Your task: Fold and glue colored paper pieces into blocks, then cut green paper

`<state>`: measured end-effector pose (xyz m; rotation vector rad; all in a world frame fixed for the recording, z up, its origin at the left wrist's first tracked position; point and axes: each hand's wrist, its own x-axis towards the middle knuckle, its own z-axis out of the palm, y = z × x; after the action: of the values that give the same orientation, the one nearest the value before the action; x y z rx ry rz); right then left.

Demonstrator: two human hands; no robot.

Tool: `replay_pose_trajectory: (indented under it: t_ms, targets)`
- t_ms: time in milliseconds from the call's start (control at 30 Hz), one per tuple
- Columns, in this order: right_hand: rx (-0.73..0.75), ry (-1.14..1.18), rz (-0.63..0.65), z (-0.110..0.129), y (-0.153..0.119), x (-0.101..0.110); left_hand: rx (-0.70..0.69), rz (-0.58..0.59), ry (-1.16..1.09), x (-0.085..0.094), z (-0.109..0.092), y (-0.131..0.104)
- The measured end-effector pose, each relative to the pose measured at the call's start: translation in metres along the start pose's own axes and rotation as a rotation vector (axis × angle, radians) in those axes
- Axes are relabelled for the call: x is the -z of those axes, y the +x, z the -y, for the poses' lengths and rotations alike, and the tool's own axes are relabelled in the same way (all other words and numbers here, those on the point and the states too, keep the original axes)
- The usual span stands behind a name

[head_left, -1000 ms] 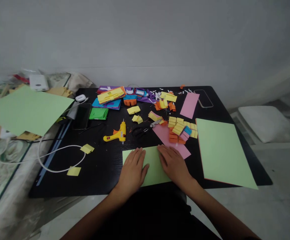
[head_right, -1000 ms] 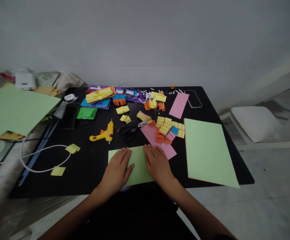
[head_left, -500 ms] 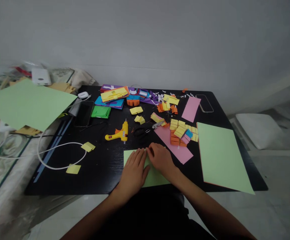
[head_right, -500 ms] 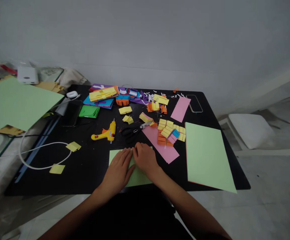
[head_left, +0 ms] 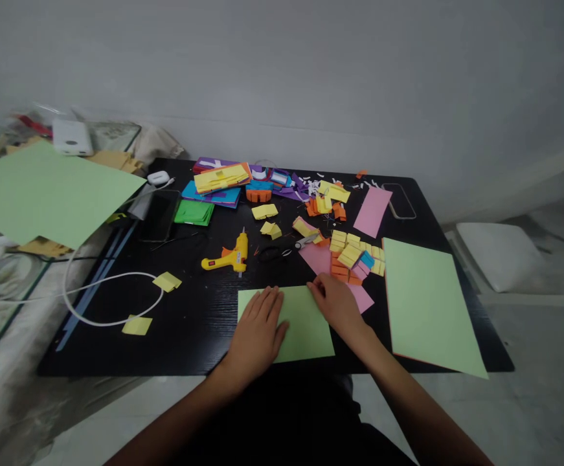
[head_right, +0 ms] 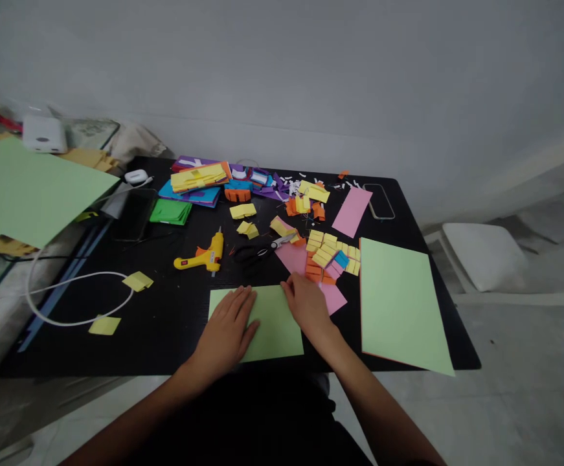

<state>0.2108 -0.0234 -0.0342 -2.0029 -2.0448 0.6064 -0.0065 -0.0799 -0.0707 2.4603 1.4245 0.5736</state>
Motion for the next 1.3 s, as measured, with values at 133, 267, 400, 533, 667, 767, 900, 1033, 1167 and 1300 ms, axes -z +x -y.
replay_pose_trajectory:
  t_ms: [133,267,400,533,667,767,900,1033,1167,1300]
  targets:
    - [-0.053,-0.037,-0.005,-0.01,-0.002,0.007,-0.009,0.008,0.01,0.001,0.0,0.001]
    - [-0.096,-0.06,-0.047,-0.018,-0.003,0.011,-0.022,0.014,0.021,0.003,0.001,0.001]
    - [-0.093,0.015,-0.138,-0.018,-0.012,0.008,-0.068,0.034,-0.031,0.015,0.01,0.0]
    - [0.105,0.14,-0.079,-0.008,-0.028,-0.005,-0.067,0.047,-0.122,0.031,0.016,0.0]
    - [0.193,0.119,-0.09,0.0,-0.037,-0.017,0.045,-0.03,-0.142,0.031,0.007,0.013]
    - [0.222,0.136,-0.092,-0.001,-0.038,-0.02,0.103,0.036,-0.123,0.021,-0.007,0.03]
    - [0.239,0.143,-0.085,-0.005,-0.038,-0.018,0.154,0.115,0.014,0.01,-0.023,0.052]
    - [0.234,0.104,-0.098,-0.006,-0.038,-0.017,0.198,0.176,0.11,0.008,-0.029,0.063]
    - [0.207,0.122,-0.097,-0.004,-0.038,-0.017,0.209,0.206,0.142,0.013,-0.024,0.065]
    - [0.191,0.121,-0.077,-0.003,-0.038,-0.015,0.229,0.219,0.116,0.021,-0.012,0.063]
